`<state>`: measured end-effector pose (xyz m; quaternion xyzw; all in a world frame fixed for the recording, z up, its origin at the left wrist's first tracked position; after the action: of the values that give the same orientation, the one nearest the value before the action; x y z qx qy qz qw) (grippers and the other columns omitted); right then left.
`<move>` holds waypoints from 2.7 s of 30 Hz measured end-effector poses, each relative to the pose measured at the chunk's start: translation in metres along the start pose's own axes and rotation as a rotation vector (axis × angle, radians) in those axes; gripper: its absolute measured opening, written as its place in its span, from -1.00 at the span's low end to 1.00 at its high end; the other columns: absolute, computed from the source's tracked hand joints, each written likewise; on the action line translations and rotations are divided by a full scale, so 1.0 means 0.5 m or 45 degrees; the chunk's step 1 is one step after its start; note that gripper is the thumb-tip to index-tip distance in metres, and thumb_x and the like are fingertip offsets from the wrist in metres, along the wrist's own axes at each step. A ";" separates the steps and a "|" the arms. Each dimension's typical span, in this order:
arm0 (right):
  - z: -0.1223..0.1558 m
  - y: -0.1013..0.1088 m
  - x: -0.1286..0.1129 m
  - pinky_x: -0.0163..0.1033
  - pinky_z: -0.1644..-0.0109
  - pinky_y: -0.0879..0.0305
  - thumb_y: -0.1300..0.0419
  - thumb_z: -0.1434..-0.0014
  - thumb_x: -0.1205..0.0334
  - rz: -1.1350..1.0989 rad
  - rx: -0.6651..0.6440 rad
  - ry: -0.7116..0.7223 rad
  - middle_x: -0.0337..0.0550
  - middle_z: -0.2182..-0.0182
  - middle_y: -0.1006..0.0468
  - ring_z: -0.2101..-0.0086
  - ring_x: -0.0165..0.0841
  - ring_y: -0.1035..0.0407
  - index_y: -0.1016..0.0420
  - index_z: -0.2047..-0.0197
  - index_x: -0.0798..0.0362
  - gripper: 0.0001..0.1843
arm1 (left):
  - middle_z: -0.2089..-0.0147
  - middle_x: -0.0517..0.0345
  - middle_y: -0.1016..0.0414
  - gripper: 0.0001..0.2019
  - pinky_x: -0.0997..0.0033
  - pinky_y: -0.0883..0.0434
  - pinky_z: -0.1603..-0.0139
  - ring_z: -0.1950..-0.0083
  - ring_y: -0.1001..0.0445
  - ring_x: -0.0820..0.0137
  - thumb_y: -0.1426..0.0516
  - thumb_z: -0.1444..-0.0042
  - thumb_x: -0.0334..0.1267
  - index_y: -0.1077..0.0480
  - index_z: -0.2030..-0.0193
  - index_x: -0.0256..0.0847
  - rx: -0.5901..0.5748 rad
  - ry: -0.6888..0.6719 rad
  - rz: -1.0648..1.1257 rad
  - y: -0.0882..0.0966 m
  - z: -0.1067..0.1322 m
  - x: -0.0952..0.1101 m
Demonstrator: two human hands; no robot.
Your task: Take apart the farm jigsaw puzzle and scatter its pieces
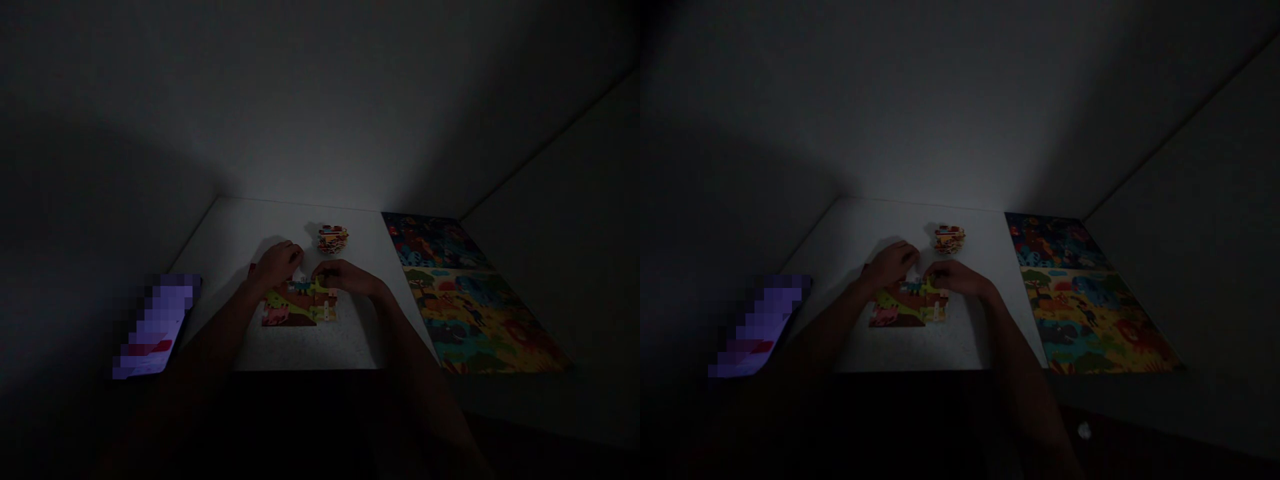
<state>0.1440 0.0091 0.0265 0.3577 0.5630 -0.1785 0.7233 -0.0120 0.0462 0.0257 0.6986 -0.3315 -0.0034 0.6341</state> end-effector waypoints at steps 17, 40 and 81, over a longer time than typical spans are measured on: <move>0.006 0.036 -0.006 -0.40 0.55 -0.21 -0.23 0.03 0.17 -0.331 0.313 -0.064 -0.29 0.44 -0.45 0.50 -0.46 -0.32 -0.42 0.22 0.05 -0.73 | 0.18 0.03 -0.51 -0.75 0.27 -0.39 0.05 0.12 -0.48 0.25 0.02 -0.29 -0.24 -0.49 0.18 -0.17 -0.015 0.036 -0.022 -0.001 0.000 -0.003; -0.023 0.168 0.012 -0.22 0.22 -0.36 -0.17 -0.07 -0.09 0.090 1.380 0.023 -0.07 0.22 -0.56 0.29 -0.30 -0.44 -0.36 0.12 0.04 -0.58 | 0.16 0.07 -0.57 -0.75 0.36 -0.37 0.17 0.15 -0.52 0.30 0.03 -0.32 -0.19 -0.47 0.14 -0.12 0.054 0.170 -0.032 0.028 0.011 -0.013; -0.047 -0.002 -0.005 -0.29 0.29 -0.21 -0.19 -0.17 0.25 0.613 0.184 -0.049 -0.18 0.38 -0.58 0.38 -0.39 -0.40 -0.58 0.27 0.07 -0.85 | 0.02 0.03 -0.46 -0.61 0.25 -0.36 -0.05 -0.08 -0.39 0.15 -0.28 0.08 -0.10 -0.44 0.09 -0.14 -0.418 0.057 0.037 0.027 0.049 -0.100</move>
<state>0.1264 0.0246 0.0261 0.5287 0.4335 -0.0478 0.7282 -0.0679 0.0481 0.0122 0.5807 -0.3221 -0.0327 0.7470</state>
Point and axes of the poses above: each hand's wrist, its own z-axis away from the middle knuckle, its own y-axis out of the back of the hand, x = y × z, the point moved 6 cm from there along -z, towards the middle knuckle
